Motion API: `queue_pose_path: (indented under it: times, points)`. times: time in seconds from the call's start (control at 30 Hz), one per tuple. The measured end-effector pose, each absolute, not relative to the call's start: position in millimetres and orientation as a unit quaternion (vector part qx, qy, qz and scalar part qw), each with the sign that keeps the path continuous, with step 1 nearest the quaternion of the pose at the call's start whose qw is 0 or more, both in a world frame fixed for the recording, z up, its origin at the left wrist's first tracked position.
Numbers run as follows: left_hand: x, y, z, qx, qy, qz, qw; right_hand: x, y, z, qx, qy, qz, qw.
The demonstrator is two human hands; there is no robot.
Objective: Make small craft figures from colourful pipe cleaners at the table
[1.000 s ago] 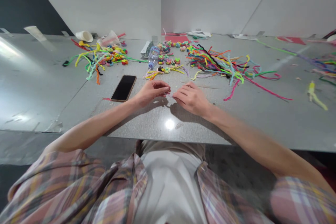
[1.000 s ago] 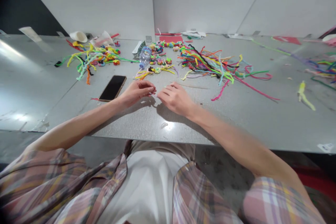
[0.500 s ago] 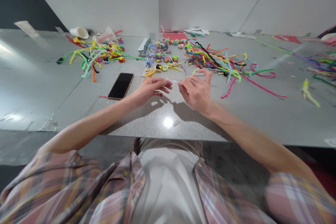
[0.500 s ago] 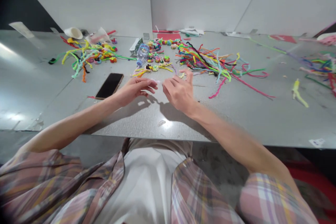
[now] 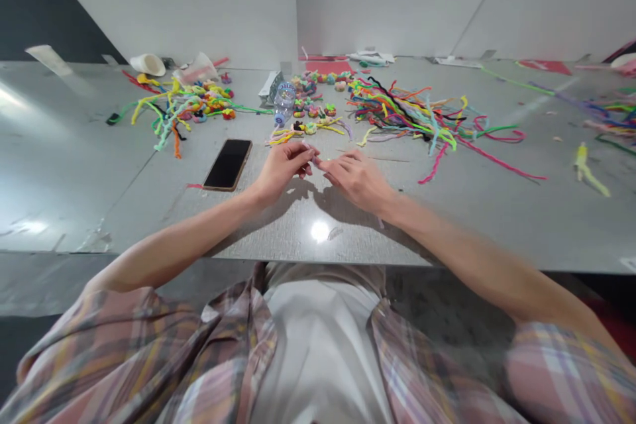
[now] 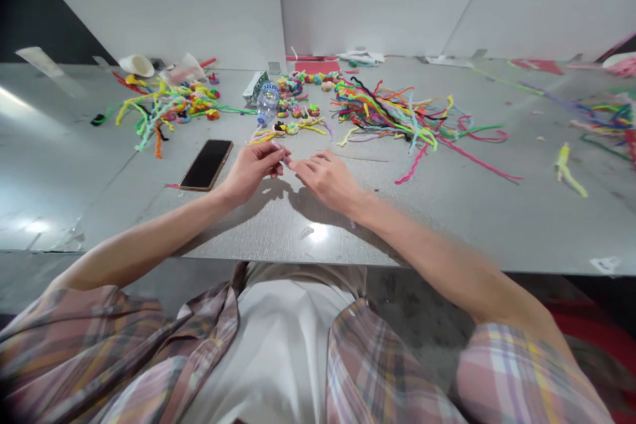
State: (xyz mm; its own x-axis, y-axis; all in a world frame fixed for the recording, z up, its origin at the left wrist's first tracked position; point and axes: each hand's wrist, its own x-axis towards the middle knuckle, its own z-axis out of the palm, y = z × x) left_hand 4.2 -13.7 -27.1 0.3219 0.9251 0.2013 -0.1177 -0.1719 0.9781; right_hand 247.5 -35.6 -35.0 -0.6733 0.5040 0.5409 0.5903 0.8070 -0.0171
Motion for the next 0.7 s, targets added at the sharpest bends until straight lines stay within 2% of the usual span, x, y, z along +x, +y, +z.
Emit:
queue_pose_path:
  times: [0.13,0.4,0.53,0.7]
  points:
    - [2,-8,-31,0.593,0.314,0.501,0.546,256,-25,-45,-0.339,-0.893,0.025,0.296]
    - [7,-15,-35,0.605,0.323,0.482,0.545,264,-17,-43,-0.355,-0.902,0.023,0.244]
    - [5,-9,-31,0.606,0.342,0.538,0.477,262,-18,-40,-0.362,-0.905,0.052,0.218]
    - [-8,14,-27,0.535,0.333,0.604,0.487,265,-16,-35,-0.335,-0.891,0.164,0.259]
